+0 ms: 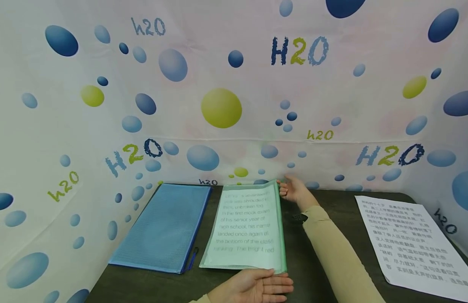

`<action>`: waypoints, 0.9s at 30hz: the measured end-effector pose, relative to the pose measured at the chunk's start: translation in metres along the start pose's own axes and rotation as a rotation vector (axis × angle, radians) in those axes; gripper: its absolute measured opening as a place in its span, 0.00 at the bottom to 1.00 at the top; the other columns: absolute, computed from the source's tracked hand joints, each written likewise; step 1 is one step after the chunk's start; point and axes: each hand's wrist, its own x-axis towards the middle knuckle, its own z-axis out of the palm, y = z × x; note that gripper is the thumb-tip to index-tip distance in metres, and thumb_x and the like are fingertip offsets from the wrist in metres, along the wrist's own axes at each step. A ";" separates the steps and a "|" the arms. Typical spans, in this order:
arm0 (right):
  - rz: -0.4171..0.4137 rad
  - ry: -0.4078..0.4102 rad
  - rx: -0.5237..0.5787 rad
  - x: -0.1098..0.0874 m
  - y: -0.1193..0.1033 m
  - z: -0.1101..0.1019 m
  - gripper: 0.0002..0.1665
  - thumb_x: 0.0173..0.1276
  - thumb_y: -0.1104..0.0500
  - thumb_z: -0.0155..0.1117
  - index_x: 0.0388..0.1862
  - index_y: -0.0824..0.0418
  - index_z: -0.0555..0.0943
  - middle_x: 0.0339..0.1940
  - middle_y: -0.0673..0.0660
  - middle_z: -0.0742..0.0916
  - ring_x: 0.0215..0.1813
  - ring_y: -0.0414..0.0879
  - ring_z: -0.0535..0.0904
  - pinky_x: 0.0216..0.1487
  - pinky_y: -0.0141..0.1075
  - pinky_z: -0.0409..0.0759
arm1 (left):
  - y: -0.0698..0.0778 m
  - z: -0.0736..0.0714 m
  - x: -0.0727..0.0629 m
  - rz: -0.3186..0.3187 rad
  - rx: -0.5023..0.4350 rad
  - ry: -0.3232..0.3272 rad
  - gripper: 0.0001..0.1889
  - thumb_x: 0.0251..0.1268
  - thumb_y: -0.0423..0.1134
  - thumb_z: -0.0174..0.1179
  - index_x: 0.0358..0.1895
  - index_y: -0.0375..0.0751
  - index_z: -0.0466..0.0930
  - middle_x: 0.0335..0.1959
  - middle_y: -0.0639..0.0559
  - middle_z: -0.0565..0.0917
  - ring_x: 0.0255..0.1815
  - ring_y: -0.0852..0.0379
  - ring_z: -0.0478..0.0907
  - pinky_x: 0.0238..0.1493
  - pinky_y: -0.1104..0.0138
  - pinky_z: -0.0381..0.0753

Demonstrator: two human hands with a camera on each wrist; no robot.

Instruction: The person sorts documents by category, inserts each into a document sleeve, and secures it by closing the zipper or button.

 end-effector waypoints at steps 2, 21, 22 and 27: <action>0.008 0.007 -0.082 -0.002 0.002 0.001 0.20 0.81 0.45 0.29 0.48 0.59 0.63 0.17 0.48 0.61 0.22 0.40 0.46 0.29 0.32 0.50 | 0.000 0.000 0.000 -0.004 -0.001 -0.006 0.26 0.79 0.44 0.41 0.71 0.32 0.61 0.73 0.40 0.64 0.75 0.51 0.62 0.76 0.61 0.57; 0.041 0.048 -0.122 -0.015 0.019 -0.006 0.17 0.81 0.49 0.31 0.50 0.59 0.64 0.25 0.49 0.66 0.24 0.40 0.52 0.31 0.31 0.57 | 0.002 0.000 0.000 -0.032 0.063 -0.056 0.32 0.78 0.54 0.40 0.74 0.34 0.57 0.68 0.46 0.72 0.71 0.54 0.69 0.76 0.62 0.59; 0.044 0.044 -0.108 -0.016 0.020 -0.006 0.17 0.81 0.49 0.31 0.50 0.59 0.65 0.24 0.49 0.67 0.24 0.40 0.52 0.31 0.31 0.58 | 0.002 0.001 -0.001 -0.043 0.079 -0.064 0.34 0.77 0.56 0.40 0.74 0.34 0.56 0.68 0.46 0.72 0.71 0.55 0.69 0.75 0.63 0.59; 0.044 0.012 -0.080 -0.027 0.026 -0.008 0.18 0.81 0.49 0.33 0.53 0.59 0.64 0.23 0.49 0.67 0.24 0.39 0.53 0.31 0.31 0.59 | 0.002 0.004 -0.003 -0.084 0.127 -0.087 0.38 0.75 0.61 0.40 0.74 0.32 0.55 0.74 0.41 0.61 0.75 0.52 0.63 0.76 0.63 0.58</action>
